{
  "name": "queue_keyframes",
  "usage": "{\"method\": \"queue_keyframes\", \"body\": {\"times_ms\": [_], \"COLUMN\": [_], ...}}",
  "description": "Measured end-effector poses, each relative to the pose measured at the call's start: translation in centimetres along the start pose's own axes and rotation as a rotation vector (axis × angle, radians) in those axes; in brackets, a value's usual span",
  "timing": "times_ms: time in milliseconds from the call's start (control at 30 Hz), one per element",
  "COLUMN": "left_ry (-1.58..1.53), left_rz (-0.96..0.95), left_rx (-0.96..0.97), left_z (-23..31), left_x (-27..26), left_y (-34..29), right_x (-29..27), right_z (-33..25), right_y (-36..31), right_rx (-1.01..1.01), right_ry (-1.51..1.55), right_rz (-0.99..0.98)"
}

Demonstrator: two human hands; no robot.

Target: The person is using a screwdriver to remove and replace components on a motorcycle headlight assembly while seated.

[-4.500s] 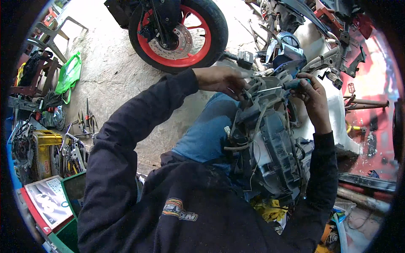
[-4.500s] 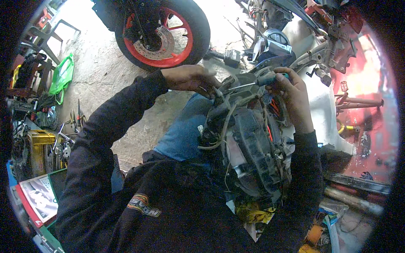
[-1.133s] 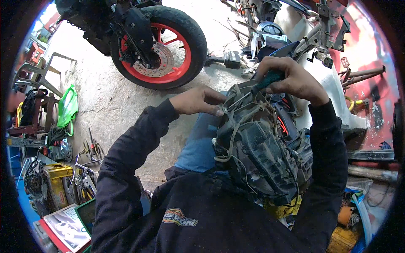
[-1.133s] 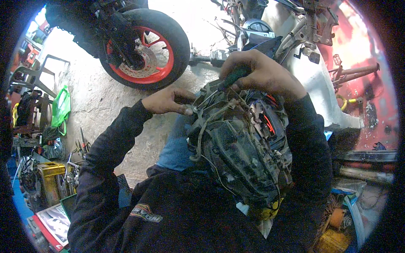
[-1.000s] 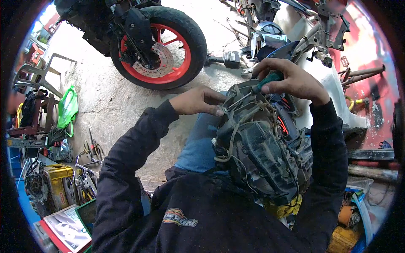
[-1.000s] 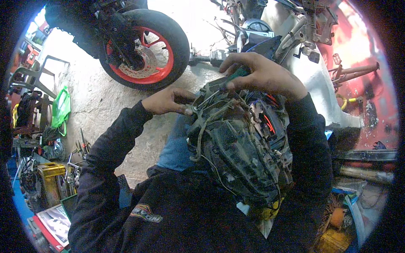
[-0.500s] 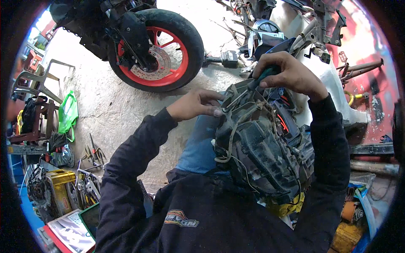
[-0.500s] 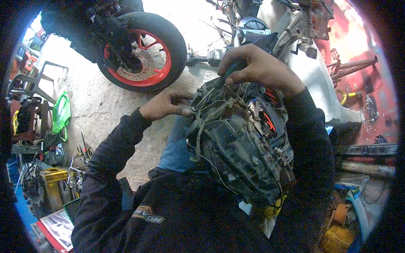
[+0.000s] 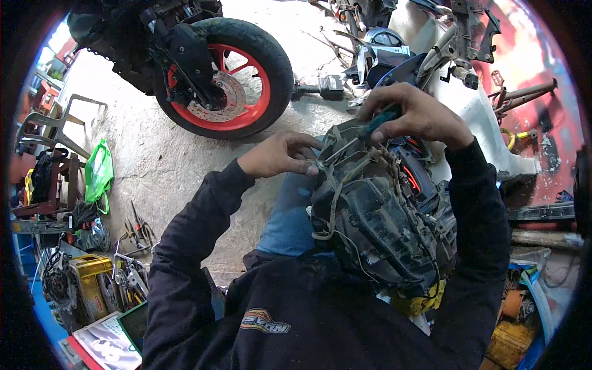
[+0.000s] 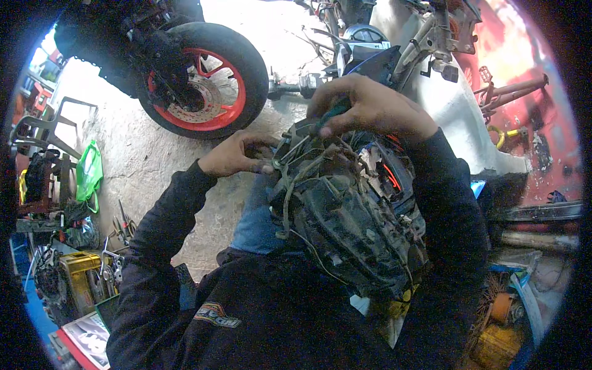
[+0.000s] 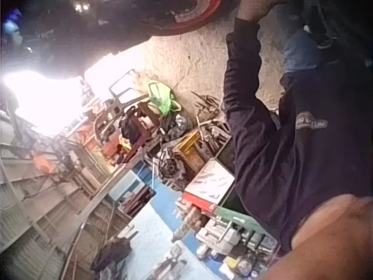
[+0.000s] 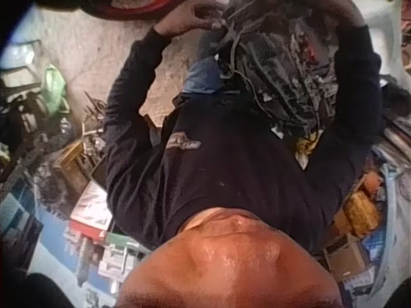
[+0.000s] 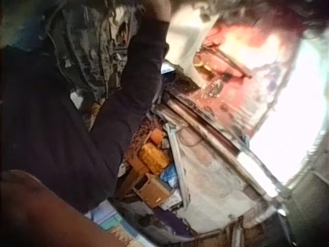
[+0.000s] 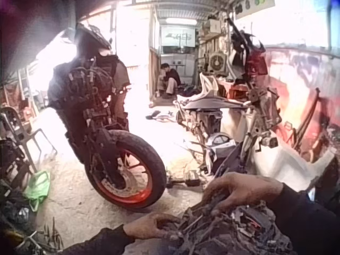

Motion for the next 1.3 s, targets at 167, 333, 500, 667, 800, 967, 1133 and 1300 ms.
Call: {"method": "queue_keyframes", "body": {"times_ms": [167, 333, 500, 667, 800, 967, 1133, 1300], "left_ry": [-0.035, -0.058, -0.016, -0.020, -0.021, -0.017, 0.005, 0.067], "left_rz": [-0.024, -0.044, -0.052, -0.053, -0.046, -0.039, -0.046, -0.164], "left_rx": [-0.005, 0.044, 0.022, -0.005, -0.019, -0.015, -0.045, -0.100], "left_z": [0.0, -0.3, -0.6, -0.6, -1.1, -0.6, -0.9, -1.3], "left_x": [0.0, -0.1, -0.2, -0.1, -0.6, -0.5, -0.5, 0.6], "left_y": [0.2, 0.8, 0.7, 0.8, 0.5, 0.0, -0.1, -0.2], "right_x": [-0.7, -0.2, 0.2, -0.1, 0.3, 0.1, -0.3, -0.2], "right_z": [2.3, -0.1, 0.8, 0.6, 0.0, -0.4, -0.5, -0.9], "right_y": [-0.6, -0.2, -0.6, 0.0, 0.7, 0.4, 0.1, -0.1], "right_rx": [0.293, -0.150, 0.561, 0.059, -0.053, -0.093, -0.108, -0.096], "right_ry": [-0.136, -0.099, -0.254, -0.336, -0.447, -0.408, -0.393, -0.380], "right_rz": [-0.026, -0.047, -0.157, -0.182, -0.128, -0.121, -0.093, -0.104]}}
Point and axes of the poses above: each hand's wrist, its own y-axis towards the middle knuckle, its own x-axis out of the palm, z = x × y, the point moved 7 cm from there along y, towards the middle knuckle, and after that the axes turned 14 degrees about -x, right-handed, at the moved point
